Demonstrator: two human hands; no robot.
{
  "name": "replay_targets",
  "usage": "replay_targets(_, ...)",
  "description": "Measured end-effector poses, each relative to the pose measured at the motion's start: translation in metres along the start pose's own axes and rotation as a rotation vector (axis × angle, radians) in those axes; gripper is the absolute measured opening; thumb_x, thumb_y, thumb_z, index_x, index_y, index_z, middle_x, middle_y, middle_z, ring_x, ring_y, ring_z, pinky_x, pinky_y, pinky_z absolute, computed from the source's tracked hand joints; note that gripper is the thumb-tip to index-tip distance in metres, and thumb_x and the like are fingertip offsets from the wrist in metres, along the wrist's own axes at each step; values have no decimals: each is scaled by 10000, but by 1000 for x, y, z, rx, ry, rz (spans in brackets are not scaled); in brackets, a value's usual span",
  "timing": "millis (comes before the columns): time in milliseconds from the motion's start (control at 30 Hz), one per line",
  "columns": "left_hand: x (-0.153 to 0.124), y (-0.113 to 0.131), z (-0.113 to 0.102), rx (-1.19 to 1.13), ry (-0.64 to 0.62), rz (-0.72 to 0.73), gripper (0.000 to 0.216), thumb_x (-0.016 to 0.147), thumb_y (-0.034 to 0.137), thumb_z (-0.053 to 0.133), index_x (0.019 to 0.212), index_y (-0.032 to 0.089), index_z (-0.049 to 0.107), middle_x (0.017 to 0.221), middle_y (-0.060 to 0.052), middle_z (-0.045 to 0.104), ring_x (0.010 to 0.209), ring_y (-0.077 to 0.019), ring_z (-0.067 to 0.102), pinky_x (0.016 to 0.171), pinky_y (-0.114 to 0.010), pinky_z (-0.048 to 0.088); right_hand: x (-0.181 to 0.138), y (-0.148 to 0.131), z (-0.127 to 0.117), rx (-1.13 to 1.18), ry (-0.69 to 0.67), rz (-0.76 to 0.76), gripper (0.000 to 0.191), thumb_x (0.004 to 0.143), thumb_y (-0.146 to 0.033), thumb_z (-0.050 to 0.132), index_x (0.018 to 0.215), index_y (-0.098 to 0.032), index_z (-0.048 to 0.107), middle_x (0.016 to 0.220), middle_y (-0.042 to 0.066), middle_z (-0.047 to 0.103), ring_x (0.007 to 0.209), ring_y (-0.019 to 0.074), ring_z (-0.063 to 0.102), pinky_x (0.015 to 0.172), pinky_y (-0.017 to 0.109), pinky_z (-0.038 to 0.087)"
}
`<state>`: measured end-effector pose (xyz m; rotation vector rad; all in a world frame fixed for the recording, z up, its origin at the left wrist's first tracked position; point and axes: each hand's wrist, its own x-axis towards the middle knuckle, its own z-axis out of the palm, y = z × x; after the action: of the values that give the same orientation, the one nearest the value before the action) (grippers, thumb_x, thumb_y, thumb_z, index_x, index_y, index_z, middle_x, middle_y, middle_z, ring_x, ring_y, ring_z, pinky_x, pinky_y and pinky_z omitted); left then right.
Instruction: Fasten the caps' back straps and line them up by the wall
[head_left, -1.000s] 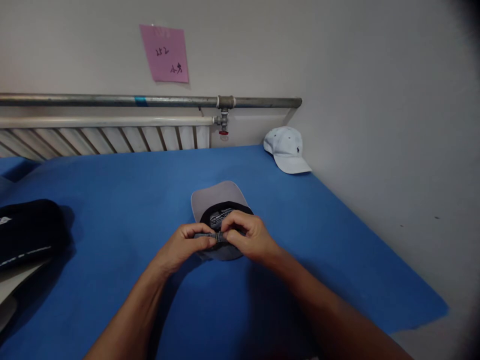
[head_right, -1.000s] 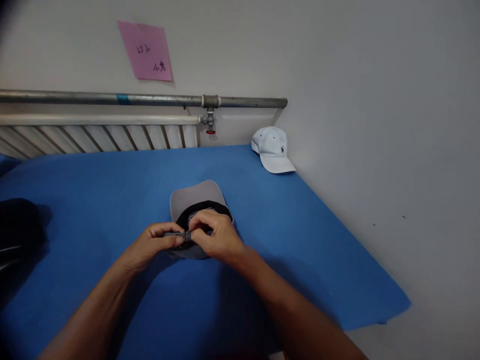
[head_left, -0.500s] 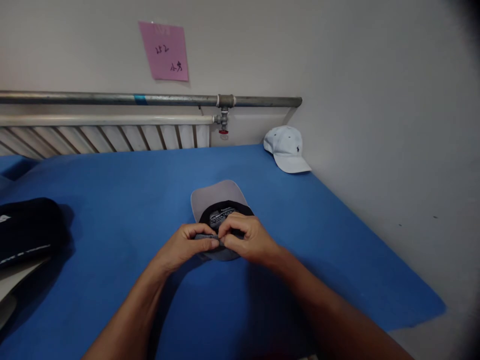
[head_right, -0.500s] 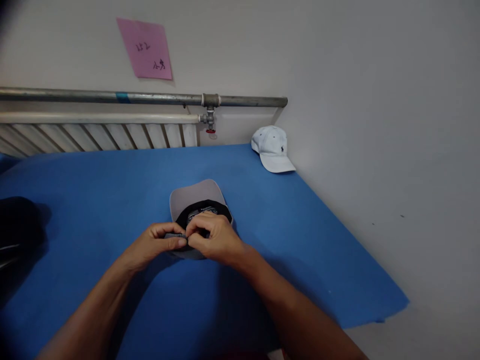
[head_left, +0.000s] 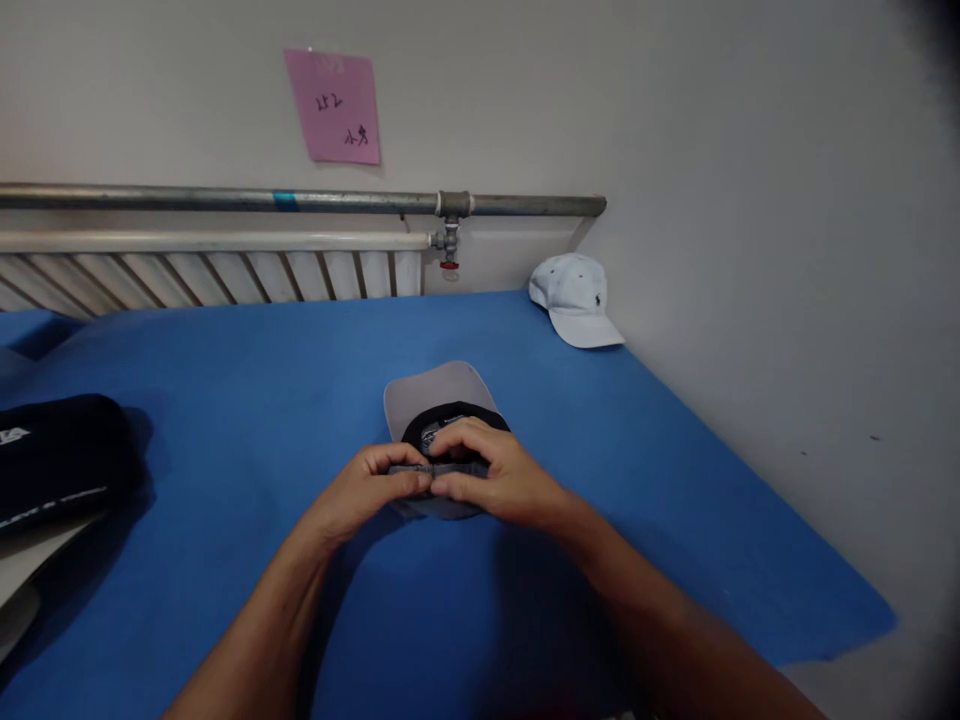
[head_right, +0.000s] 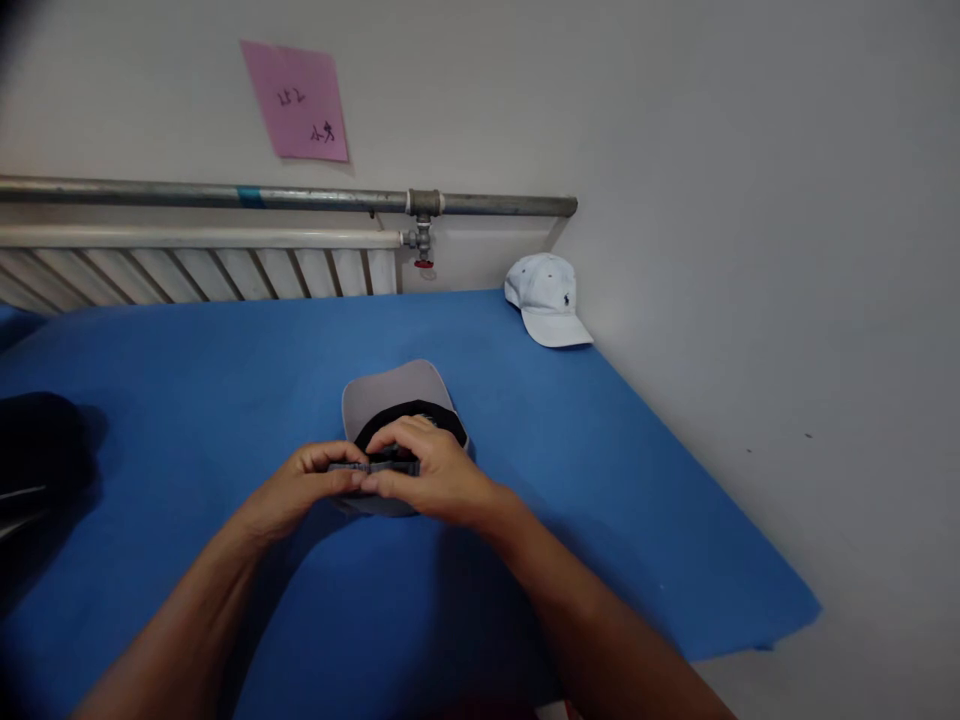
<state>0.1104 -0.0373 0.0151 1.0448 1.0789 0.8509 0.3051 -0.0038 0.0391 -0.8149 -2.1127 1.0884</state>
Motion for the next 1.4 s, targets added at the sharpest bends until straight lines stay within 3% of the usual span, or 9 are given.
replay_targets(67, 0, 0, -1, -10, 3, -3, 142, 671, 283, 745, 713, 164, 680, 620, 22, 603, 570, -80, 507, 580, -217, 379, -1, -1, 0, -96, -42, -71, 294, 716, -211, 736, 1000, -207, 659, 954, 23, 657, 944, 170, 585, 847, 321, 460)
replay_targets(133, 0, 0, -2, -5, -11, 2, 160, 683, 295, 741, 717, 156, 670, 625, 19, 596, 575, -81, 505, 589, -222, 383, -1, -1, 0, -142, -54, -119, 279, 751, -190, 706, 1026, -206, 664, 936, 25, 669, 937, 166, 598, 854, 322, 465)
replay_targets(400, 0, -1, -7, -79, -18, 132, 161, 803, 256, 627, 952, 224, 575, 728, 35, 592, 651, -103, 522, 625, -229, 387, 0, 7, 3, -129, 102, -182, 194, 781, -243, 699, 969, -200, 679, 900, 33, 687, 859, 156, 634, 802, 307, 494)
replay_targets(500, -3, 0, -9, 43, 27, 185, 68, 815, 234, 594, 880, 216, 597, 745, 30, 577, 686, -109, 499, 649, -229, 381, 0, 7, 5, -143, 110, -214, 178, 802, -271, 676, 969, -209, 675, 888, 33, 693, 846, 159, 632, 809, 323, 494)
replay_targets(600, -7, 4, -9, 150, -15, 180, 57, 817, 223, 576, 827, 198, 626, 772, 13, 573, 718, -120, 487, 661, -237, 376, 0, 8, 8, -162, 87, -252, 181, 804, -247, 671, 982, -213, 671, 896, 32, 698, 860, 165, 632, 817, 331, 492)
replay_targets(733, -9, 6, -3, 82, -47, 161, 123, 809, 294, 624, 766, 178, 616, 851, -10, 600, 759, -132, 506, 691, -258, 386, 0, 8, 11, -188, 45, -302, 207, 815, -211, 656, 1021, -196, 659, 943, 44, 704, 878, 167, 632, 827, 327, 491)
replay_targets(867, -6, 5, 1, 16, 27, 104, 205, 755, 342, 689, 704, 165, 601, 771, -4, 585, 679, -115, 480, 639, -251, 368, 0, 7, 12, -213, 39, -335, 196, 832, -217, 633, 1026, -199, 652, 945, 45, 707, 884, 173, 635, 832, 334, 491)
replay_targets(1233, -11, 9, -7, 64, 6, 83, 198, 760, 319, 643, 673, 167, 550, 617, 40, 462, 586, -93, 389, 564, -228, 312, -1, 8, 10, -212, 51, -273, 179, 770, -151, 616, 942, -184, 654, 867, 39, 676, 833, 164, 619, 794, 318, 500)
replay_targets(1400, -11, 7, -12, -6, -29, 85, 183, 753, 277, 629, 669, 165, 512, 791, -15, 601, 692, -121, 500, 650, -255, 383, -1, 10, 10, -198, 67, -260, 169, 776, -163, 591, 934, -191, 644, 865, 36, 658, 815, 158, 614, 772, 309, 502)
